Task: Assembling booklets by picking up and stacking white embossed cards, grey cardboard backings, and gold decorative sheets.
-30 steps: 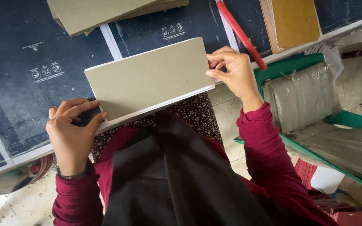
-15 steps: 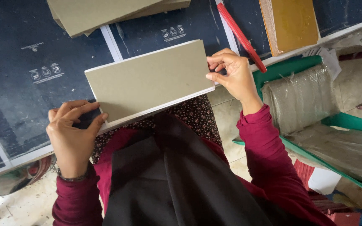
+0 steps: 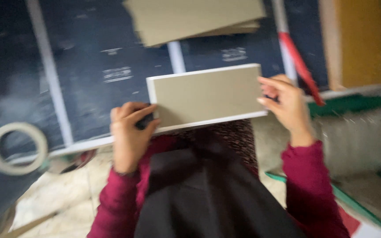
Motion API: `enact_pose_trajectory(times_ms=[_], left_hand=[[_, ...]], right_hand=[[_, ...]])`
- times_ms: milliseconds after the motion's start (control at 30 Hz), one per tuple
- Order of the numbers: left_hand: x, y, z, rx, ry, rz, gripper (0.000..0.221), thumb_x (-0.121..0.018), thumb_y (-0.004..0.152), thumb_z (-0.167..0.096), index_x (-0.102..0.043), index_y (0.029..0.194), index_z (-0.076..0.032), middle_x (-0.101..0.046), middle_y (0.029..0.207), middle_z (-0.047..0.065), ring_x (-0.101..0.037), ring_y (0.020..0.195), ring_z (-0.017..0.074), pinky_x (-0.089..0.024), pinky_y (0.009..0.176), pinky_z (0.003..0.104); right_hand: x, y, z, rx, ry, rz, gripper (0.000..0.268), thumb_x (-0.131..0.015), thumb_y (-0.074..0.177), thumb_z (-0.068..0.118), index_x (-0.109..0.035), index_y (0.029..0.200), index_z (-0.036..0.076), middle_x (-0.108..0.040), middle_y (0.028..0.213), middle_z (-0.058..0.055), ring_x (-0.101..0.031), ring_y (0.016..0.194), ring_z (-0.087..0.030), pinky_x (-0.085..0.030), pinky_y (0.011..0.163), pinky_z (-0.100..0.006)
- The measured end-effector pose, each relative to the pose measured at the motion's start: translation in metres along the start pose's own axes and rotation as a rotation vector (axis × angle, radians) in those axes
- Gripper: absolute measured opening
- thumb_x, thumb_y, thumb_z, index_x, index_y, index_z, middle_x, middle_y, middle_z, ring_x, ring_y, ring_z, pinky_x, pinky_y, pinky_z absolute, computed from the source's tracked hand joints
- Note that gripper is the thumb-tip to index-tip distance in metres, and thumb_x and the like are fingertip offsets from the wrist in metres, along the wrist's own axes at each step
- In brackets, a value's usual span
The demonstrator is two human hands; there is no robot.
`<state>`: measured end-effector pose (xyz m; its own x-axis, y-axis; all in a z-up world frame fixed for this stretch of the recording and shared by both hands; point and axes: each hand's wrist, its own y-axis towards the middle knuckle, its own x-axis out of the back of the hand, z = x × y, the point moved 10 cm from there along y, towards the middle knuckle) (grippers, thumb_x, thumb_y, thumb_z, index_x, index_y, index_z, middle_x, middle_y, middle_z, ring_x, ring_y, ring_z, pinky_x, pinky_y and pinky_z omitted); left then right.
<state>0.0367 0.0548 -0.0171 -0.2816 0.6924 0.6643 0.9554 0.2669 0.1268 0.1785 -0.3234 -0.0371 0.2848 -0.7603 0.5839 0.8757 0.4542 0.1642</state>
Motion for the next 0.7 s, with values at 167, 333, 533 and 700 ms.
enact_pose_trajectory(times_ms=[167, 333, 533, 700], left_hand=[[-0.003, -0.003, 0.004, -0.054, -0.052, -0.021, 0.033, -0.088, 0.079, -0.013, -0.083, 0.112, -0.014, -0.07, 0.108, -0.002, -0.05, 0.097, 0.0256, -0.044, 0.09, 0.036], [-0.006, -0.003, 0.01, 0.007, -0.087, 0.01, 0.035, -0.088, 0.08, -0.012, -0.082, 0.115, -0.012, -0.069, 0.109, -0.003, -0.047, 0.097, 0.0243, -0.047, 0.092, 0.036], [-0.008, 0.01, 0.013, -0.002, -0.027, 0.117, 0.03, -0.083, 0.083, -0.017, -0.081, 0.112, -0.011, -0.066, 0.104, 0.003, -0.054, 0.096, 0.0271, -0.05, 0.089, 0.04], [0.031, 0.083, -0.009, -0.3, 0.052, 0.149, 0.014, -0.067, 0.092, -0.001, -0.076, 0.085, -0.009, -0.074, 0.081, 0.005, -0.064, 0.064, 0.0172, -0.053, 0.058, 0.032]], right_hand=[[-0.006, -0.002, 0.007, -0.109, -0.05, 0.022, 0.056, -0.075, 0.087, -0.012, -0.066, 0.14, 0.001, -0.06, 0.117, -0.013, -0.057, 0.096, -0.017, -0.048, 0.083, -0.025], [-0.007, -0.002, 0.01, -0.148, -0.003, 0.021, 0.055, -0.075, 0.088, -0.011, -0.066, 0.14, 0.002, -0.056, 0.118, -0.01, -0.054, 0.096, -0.016, -0.046, 0.083, -0.024], [-0.005, -0.007, -0.004, -0.183, 0.082, -0.082, 0.057, -0.077, 0.083, -0.011, -0.056, 0.134, 0.004, -0.055, 0.112, -0.01, -0.055, 0.094, -0.015, -0.044, 0.083, -0.023], [0.002, -0.013, -0.014, -0.212, 0.263, -0.251, 0.05, -0.074, 0.089, -0.01, -0.048, 0.129, 0.005, -0.057, 0.111, -0.009, -0.055, 0.096, -0.012, -0.049, 0.082, -0.02]])
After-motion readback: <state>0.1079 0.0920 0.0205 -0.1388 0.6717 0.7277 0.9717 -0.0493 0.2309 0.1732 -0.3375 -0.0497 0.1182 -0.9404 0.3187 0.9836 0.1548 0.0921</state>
